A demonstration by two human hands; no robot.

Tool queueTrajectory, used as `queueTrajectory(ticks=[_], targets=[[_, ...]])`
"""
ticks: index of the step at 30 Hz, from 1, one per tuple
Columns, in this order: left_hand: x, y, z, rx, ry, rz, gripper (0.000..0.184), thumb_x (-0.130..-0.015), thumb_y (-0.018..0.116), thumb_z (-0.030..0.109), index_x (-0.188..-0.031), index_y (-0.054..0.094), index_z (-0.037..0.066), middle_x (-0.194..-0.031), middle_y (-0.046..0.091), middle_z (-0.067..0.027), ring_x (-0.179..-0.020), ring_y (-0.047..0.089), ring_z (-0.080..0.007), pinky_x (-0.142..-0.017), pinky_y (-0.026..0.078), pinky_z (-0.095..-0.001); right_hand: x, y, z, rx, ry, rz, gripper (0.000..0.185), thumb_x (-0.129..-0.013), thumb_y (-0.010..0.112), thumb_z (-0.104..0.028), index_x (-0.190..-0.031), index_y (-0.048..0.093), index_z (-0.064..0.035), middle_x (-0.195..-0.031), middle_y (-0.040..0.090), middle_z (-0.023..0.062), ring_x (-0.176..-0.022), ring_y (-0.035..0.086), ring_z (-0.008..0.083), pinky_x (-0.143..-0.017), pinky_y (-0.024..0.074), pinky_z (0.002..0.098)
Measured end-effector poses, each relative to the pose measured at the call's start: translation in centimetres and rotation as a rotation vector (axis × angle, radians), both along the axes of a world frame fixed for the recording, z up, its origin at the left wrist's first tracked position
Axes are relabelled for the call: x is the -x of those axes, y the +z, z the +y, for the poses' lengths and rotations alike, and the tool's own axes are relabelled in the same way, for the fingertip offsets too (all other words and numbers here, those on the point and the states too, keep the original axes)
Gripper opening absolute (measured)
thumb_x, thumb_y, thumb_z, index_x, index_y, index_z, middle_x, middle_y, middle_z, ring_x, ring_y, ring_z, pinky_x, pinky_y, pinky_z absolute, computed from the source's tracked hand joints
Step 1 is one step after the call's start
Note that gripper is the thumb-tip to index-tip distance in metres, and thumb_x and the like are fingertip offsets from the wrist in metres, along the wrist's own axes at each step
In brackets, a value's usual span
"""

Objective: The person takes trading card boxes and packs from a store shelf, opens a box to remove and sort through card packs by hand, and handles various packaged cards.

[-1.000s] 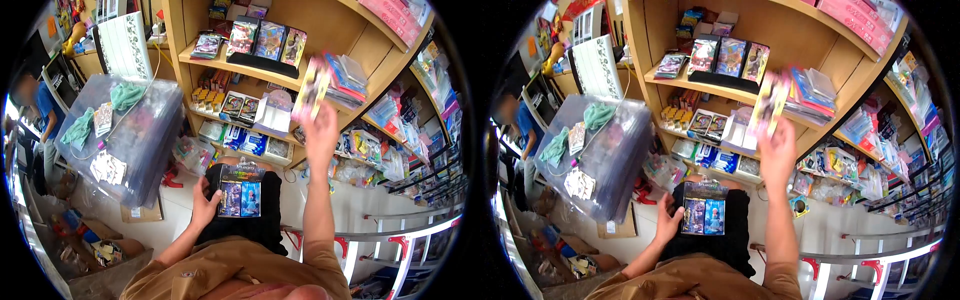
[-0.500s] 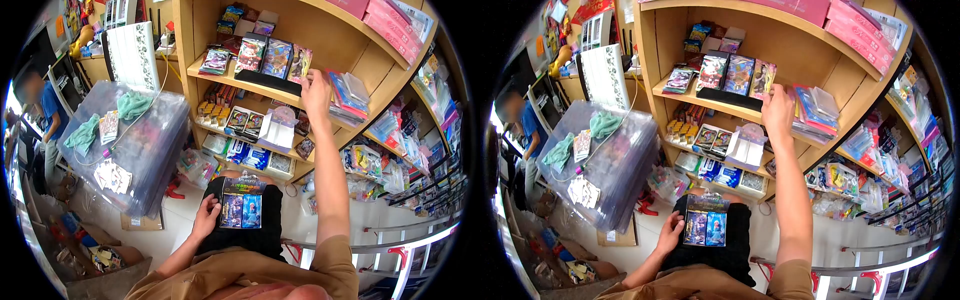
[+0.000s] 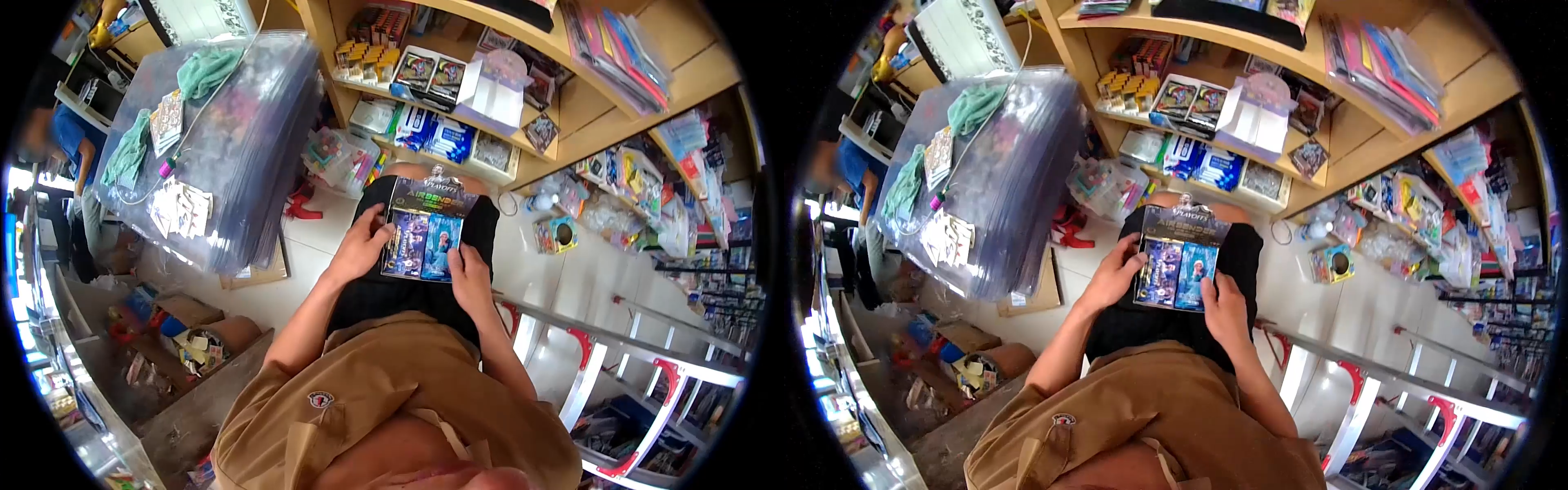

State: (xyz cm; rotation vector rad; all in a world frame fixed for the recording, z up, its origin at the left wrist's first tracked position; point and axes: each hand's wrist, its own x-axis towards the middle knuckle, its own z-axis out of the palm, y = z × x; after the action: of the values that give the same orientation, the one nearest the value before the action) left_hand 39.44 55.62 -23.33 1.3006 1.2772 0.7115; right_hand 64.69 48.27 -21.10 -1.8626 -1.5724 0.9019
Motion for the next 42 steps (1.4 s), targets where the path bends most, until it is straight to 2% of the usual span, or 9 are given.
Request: queueTrajectory(ticks=[6, 10, 21, 24, 26, 28, 30, 34, 42], targets=[[0.1, 1.2, 0.1, -0.038, -0.096, -0.16, 0.086, -0.096, 0.076, 0.02, -0.16, 0.023, -0.007, -0.136, 0.06, -0.0202, -0.122, 0.061, -0.0215, -0.107, 0.048, -0.0335, 2.1, -1.1, -1.5, -0.16, -0.014, 0.107, 0.044, -0.106, 0.06, -0.03, -0.136, 0.059, 0.0024, -0.125, 0.063, 0.0247, -0.115, 0.062, 0.0429, -0.098, 0.0495, 0.0461], [0.7, 3.2, 0.6, 0.145, -0.021, -0.442, 0.082, -0.095, 0.076, 0.015, -0.158, 0.028, -0.005, -0.134, 0.061, -0.0179, -0.121, 0.06, -0.0218, -0.106, 0.049, -0.036, 2.0, 0.7, 0.0, -0.002, -0.127, 0.765, 0.059, -0.101, 0.068, -0.018, -0.151, 0.04, -0.002, -0.136, 0.058, 0.0135, -0.122, 0.058, 0.0204, -0.103, 0.0479, 0.0348], [-4.7, 15.5, 5.6, -0.006, -0.106, -0.548, 0.104, -0.079, 0.085, 0.0, -0.159, 0.02, -0.003, -0.144, 0.054, -0.0193, -0.13, 0.057, -0.025, -0.112, 0.046, -0.0382, -2.1, 13.6, 4.9, -0.011, 0.044, 0.978, 0.096, -0.093, 0.068, -0.01, -0.168, 0.009, -0.017, -0.145, 0.053, 0.0167, -0.114, 0.068, 0.0284, -0.074, 0.0667, 0.0463], [-6.7, 22.5, 7.8, 0.051, -0.062, -0.499, 0.107, -0.087, 0.086, 0.021, -0.161, 0.014, -0.003, -0.144, 0.053, -0.021, -0.13, 0.057, -0.0282, -0.112, 0.045, -0.0415, -4.1, 20.2, 6.5, -0.075, 0.022, 0.987, 0.091, -0.092, 0.063, -0.009, -0.168, 0.013, -0.0182, -0.145, 0.056, 0.0147, -0.112, 0.071, 0.0313, -0.073, 0.0674, 0.0518], [-7.5, 25.5, 10.5, 0.049, -0.223, -0.571, 0.114, -0.094, 0.068, 0.064, -0.166, 0.004, 0.003, -0.157, 0.04, -0.0191, -0.133, 0.052, -0.0307, -0.103, 0.05, -0.0468, -6.1, 25.1, 8.3, -0.093, 0.072, 1.084, 0.082, -0.094, 0.059, -0.011, -0.166, 0.02, -0.0177, -0.148, 0.055, 0.0147, -0.113, 0.071, 0.033, -0.075, 0.0673, 0.0557], [-8.4, 29.0, 11.7, 0.05, -0.224, -0.584, 0.076, -0.103, 0.054, 0.063, -0.159, 0.032, 0.018, -0.139, 0.051, -0.0049, -0.124, 0.052, -0.0216, -0.097, 0.05, -0.0437, -8.2, 29.1, 9.9, -0.101, 0.028, 1.064, 0.073, -0.097, 0.056, -0.016, -0.164, 0.028, -0.0165, -0.147, 0.056, 0.0157, -0.113, 0.071, 0.0347, -0.075, 0.0672, 0.0571], [-9.4, 29.4, 13.8, -0.188, -0.168, -0.49, 0.072, -0.105, 0.056, 0.054, -0.157, 0.037, 0.009, -0.138, 0.057, -0.008, -0.128, 0.056, -0.0252, -0.1, 0.05, -0.0448, -11.4, 32.7, 12.4, -0.043, 0.056, 1.066, 0.047, -0.099, 0.055, -0.026, -0.139, 0.053, -0.0011, -0.124, 0.071, 0.0211, -0.106, 0.075, 0.036, -0.072, 0.0683, 0.056], [-10.7, 27.7, 17.9, -1.131, 0.002, 0.217, 0.045, -0.093, 0.073, 0.026, -0.129, 0.064, 0.0, -0.126, 0.062, -0.02, -0.121, 0.06, -0.0395, -0.104, 0.05, -0.0436, -14.5, 37.8, 18.4, -0.04, -0.059, 1.044, 0.038, -0.1, 0.057, -0.032, -0.126, 0.061, -0.0041, -0.119, 0.074, 0.0162, -0.102, 0.075, 0.0318, -0.074, 0.0681, 0.053], [-12.3, 25.8, 25.4, -1.456, -0.024, 0.638, 0.058, -0.079, 0.083, 0.025, -0.129, 0.063, 0.004, -0.12, 0.062, -0.012, -0.119, 0.056, -0.0311, -0.107, 0.043, -0.0429, -18.4, 40.2, 32.9, -0.138, -0.094, 1.026, 0.035, -0.101, 0.059, -0.034, -0.126, 0.06, -0.0092, -0.119, 0.069, 0.0146, -0.104, 0.071, 0.0308, -0.078, 0.0649, 0.0536]])
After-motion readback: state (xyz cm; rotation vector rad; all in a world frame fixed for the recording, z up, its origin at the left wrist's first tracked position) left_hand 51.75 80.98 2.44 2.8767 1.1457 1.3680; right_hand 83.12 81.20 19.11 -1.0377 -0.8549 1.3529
